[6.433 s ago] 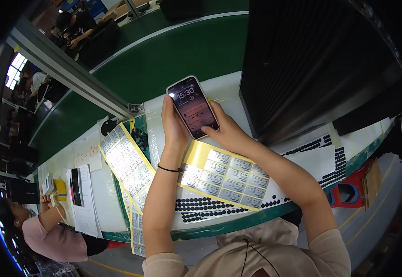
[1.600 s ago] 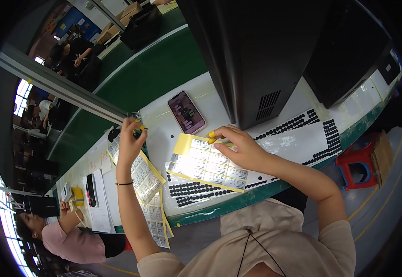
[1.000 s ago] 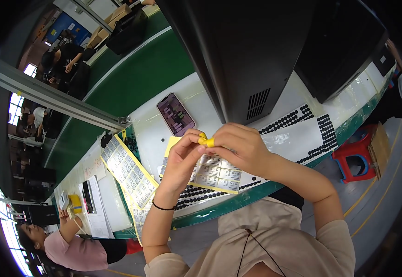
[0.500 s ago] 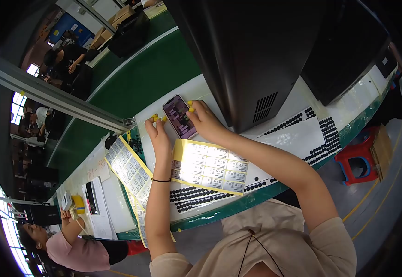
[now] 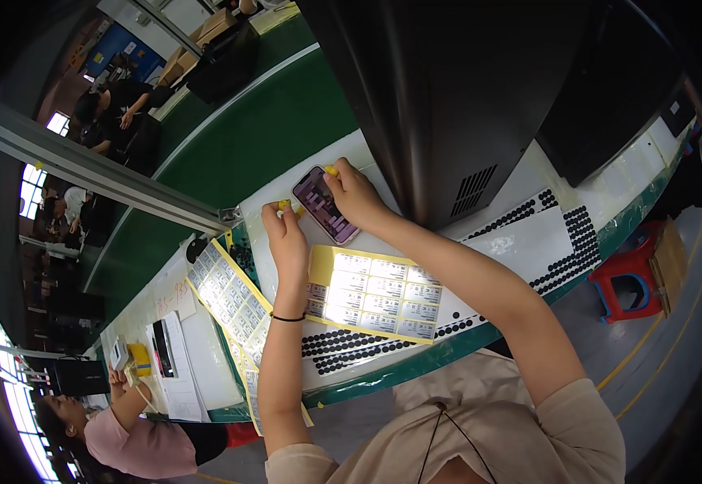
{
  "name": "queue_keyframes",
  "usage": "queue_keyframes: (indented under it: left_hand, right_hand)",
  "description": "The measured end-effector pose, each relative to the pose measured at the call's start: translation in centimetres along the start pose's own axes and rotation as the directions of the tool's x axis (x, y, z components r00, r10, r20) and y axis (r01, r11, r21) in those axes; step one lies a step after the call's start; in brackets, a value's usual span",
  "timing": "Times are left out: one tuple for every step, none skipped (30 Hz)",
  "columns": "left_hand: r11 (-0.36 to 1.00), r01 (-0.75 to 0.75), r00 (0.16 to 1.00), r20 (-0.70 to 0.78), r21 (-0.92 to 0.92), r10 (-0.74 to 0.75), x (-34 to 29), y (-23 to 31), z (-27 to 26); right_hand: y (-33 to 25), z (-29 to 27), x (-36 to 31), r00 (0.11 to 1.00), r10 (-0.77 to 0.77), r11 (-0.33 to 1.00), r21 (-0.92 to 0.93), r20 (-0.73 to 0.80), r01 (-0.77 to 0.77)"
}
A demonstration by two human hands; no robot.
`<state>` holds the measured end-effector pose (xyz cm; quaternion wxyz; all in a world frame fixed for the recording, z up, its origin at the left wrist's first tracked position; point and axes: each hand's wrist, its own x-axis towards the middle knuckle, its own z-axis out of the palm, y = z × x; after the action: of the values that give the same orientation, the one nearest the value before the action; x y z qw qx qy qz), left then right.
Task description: Applying stickers and labels to computer chassis on an assembly line.
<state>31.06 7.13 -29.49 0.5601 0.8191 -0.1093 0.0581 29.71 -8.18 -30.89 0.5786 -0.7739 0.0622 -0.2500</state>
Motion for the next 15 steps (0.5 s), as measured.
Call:
queue_keyframes:
  left_hand:
    - [0.997,-0.033,0.999,-0.002,0.076,0.033,0.0,0.0,0.0]
    - [0.986,-0.065,0.998,-0.001,0.152,0.066,-0.1,0.1,0.0]
    - [0.986,-0.065,0.998,-0.003,0.152,0.067,-0.3,0.2,0.1]
    - [0.994,-0.06,0.998,-0.008,0.093,0.061,-0.5,0.4,0.2]
    - [0.998,-0.055,0.998,-0.012,0.034,0.055,-0.7,0.5,0.3]
    - [0.998,-0.057,0.998,-0.011,0.033,0.057,-0.8,0.6,0.4]
    - [0.999,-0.017,1.0,-0.023,-0.036,0.016,-0.9,0.7,0.4]
    - [0.994,0.022,0.999,-0.032,-0.105,-0.026,-1.0,0.9,0.4]
    - [0.994,0.02,0.999,-0.029,-0.105,-0.023,-1.0,1.1,0.5]
    - [0.992,0.038,0.999,-0.029,-0.117,-0.041,-1.1,1.5,0.6]
    - [0.99,0.055,0.998,-0.029,-0.129,-0.059,-1.1,1.7,0.6]
    - [0.99,0.053,0.998,-0.027,-0.128,-0.057,-1.0,1.7,0.7]
    - [0.992,0.044,0.999,-0.021,-0.118,-0.047,-0.8,1.7,0.7]
    - [0.994,0.035,0.999,-0.015,-0.108,-0.037,-0.6,1.6,0.7]
    - [0.994,0.034,0.999,-0.016,-0.106,-0.036,-0.6,1.4,0.5]
  right_hand:
    - [0.0,0.1,0.0,1.0,-0.002,1.0,0.001,0.002,0.002]
    - [0.0,0.3,0.0,1.0,0.004,0.999,0.032,-0.014,-0.004]
    - [0.0,0.4,-0.1,1.0,0.011,0.998,0.062,-0.029,-0.009]
    - [0.1,0.6,-0.1,0.999,0.01,0.998,0.062,-0.031,-0.008]
    - [0.3,0.7,-0.1,0.999,0.008,0.996,0.086,-0.044,-0.004]
    - [0.4,0.7,-0.2,0.998,0.005,0.994,0.111,-0.058,0.001]
    - [0.4,0.7,-0.2,0.998,0.005,0.994,0.111,-0.061,0.002]
    - [0.4,0.7,-0.3,0.998,0.039,0.992,0.124,-0.042,-0.033]
    - [0.4,0.6,-0.4,0.997,0.073,0.988,0.137,-0.023,-0.069]
    - [0.5,0.6,-0.4,0.997,0.072,0.988,0.139,-0.026,-0.068]
    - [0.5,0.6,-0.5,0.997,0.068,0.989,0.134,-0.04,-0.062]
    - [0.6,0.6,-0.6,0.996,0.063,0.99,0.129,-0.055,-0.055]
    - [0.5,0.6,-0.7,0.997,0.063,0.99,0.131,-0.055,-0.055]
    - [0.3,0.6,-0.8,0.996,0.068,0.988,0.146,-0.053,-0.059]
    - [0.2,0.7,-0.9,0.996,0.072,0.985,0.161,-0.051,-0.063]
